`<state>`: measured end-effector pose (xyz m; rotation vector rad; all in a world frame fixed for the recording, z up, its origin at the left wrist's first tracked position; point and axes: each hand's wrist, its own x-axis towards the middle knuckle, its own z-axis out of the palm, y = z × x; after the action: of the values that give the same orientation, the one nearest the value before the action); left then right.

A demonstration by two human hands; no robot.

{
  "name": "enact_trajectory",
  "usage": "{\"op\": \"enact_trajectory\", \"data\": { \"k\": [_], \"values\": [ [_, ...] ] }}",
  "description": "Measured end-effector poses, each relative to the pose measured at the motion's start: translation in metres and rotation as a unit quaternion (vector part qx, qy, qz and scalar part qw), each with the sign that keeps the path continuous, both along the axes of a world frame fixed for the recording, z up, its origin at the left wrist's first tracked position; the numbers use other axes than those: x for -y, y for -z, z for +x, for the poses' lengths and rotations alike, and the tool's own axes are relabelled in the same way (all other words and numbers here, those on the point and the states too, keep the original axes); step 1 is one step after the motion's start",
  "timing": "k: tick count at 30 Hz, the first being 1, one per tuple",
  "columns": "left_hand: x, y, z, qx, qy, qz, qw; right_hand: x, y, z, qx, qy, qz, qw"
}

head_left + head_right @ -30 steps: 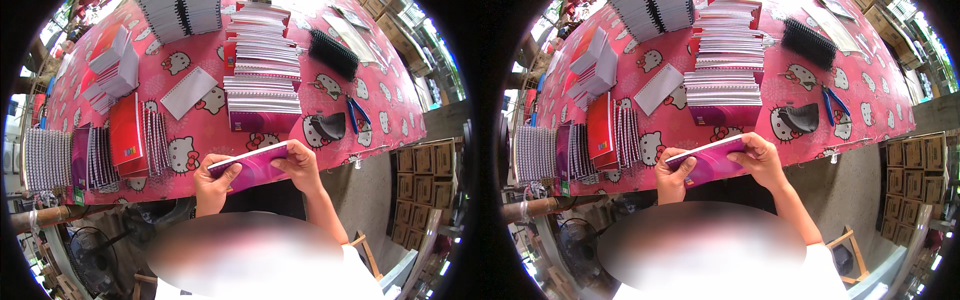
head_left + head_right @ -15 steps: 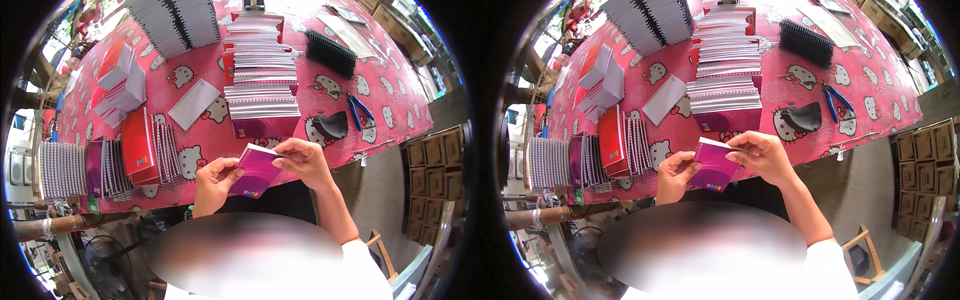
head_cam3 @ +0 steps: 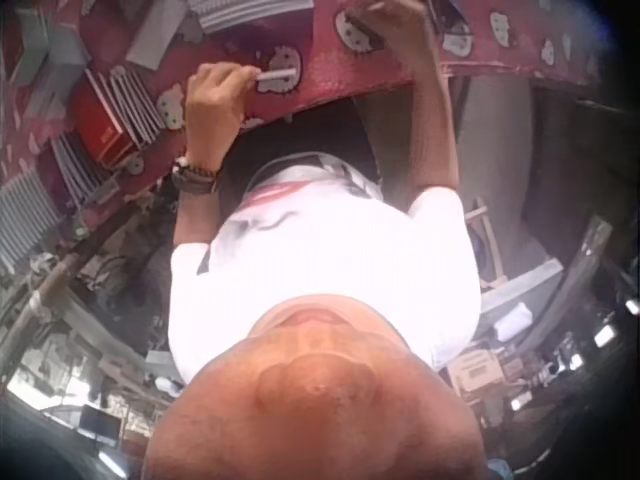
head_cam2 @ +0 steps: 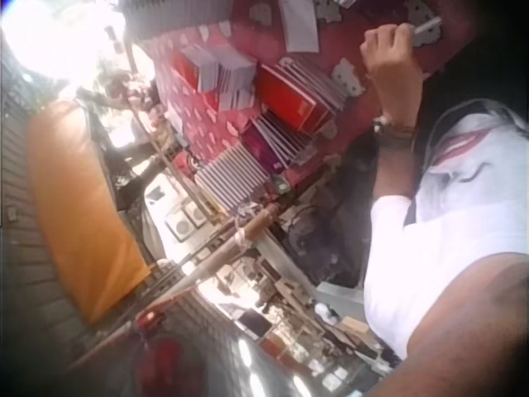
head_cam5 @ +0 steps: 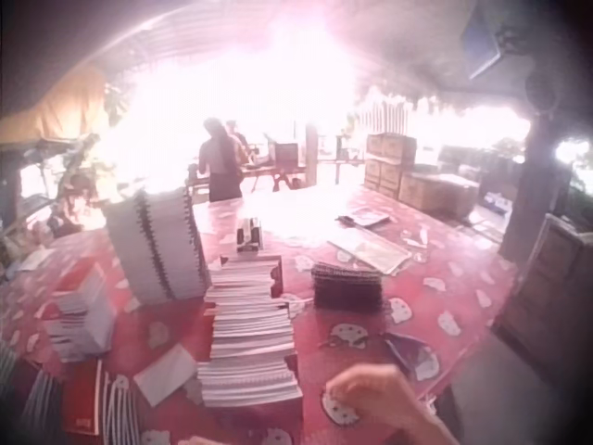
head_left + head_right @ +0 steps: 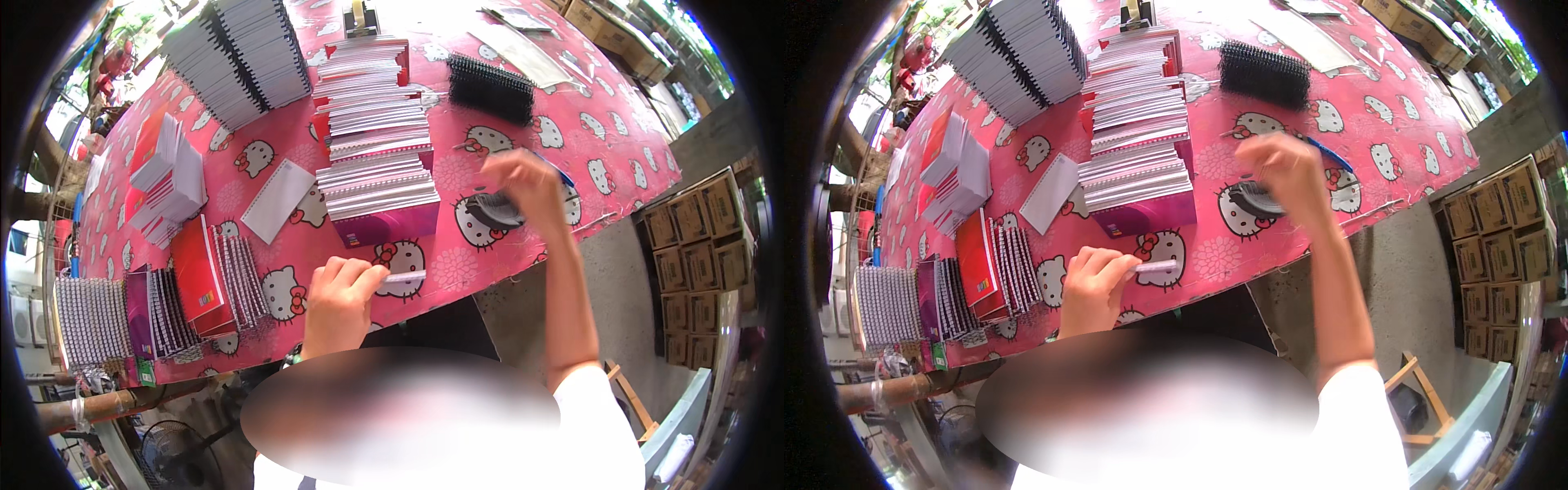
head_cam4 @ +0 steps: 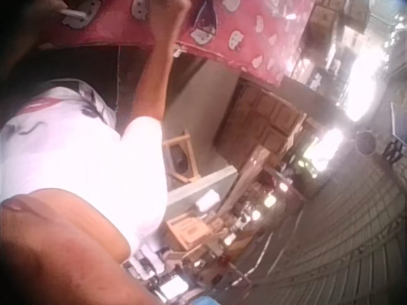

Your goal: The person manually aligns and organizes pages and covers of notebooks by hand, and then secures them using a spiral binding tool.

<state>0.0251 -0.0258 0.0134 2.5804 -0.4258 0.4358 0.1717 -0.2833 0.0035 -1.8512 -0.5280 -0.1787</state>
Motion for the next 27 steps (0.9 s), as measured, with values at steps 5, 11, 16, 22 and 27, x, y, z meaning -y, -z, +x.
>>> {"op": "enact_trajectory", "data": {
  "k": [5,11,16,22,27],
  "values": [
    [0.004,0.006,0.002,0.034,-0.008,-0.012,0.999,0.019,0.031,0.121,0.263,0.19,-0.305,0.895],
    [0.004,0.016,-0.004,0.052,-0.014,-0.043,0.998,0.003,0.041,0.157,0.235,0.2,-0.487,0.817],
    [0.003,0.021,-0.004,0.068,-0.013,-0.046,0.996,0.0,0.049,0.161,0.344,0.224,-0.433,0.803],
    [0.008,0.023,-0.003,0.048,-0.032,0.009,0.998,-0.002,0.046,0.172,0.352,0.175,-0.498,0.773],
    [0.022,0.03,-0.001,0.054,-0.093,0.06,0.992,-0.004,0.043,0.17,0.36,0.153,-0.543,0.743]
  ]
}}
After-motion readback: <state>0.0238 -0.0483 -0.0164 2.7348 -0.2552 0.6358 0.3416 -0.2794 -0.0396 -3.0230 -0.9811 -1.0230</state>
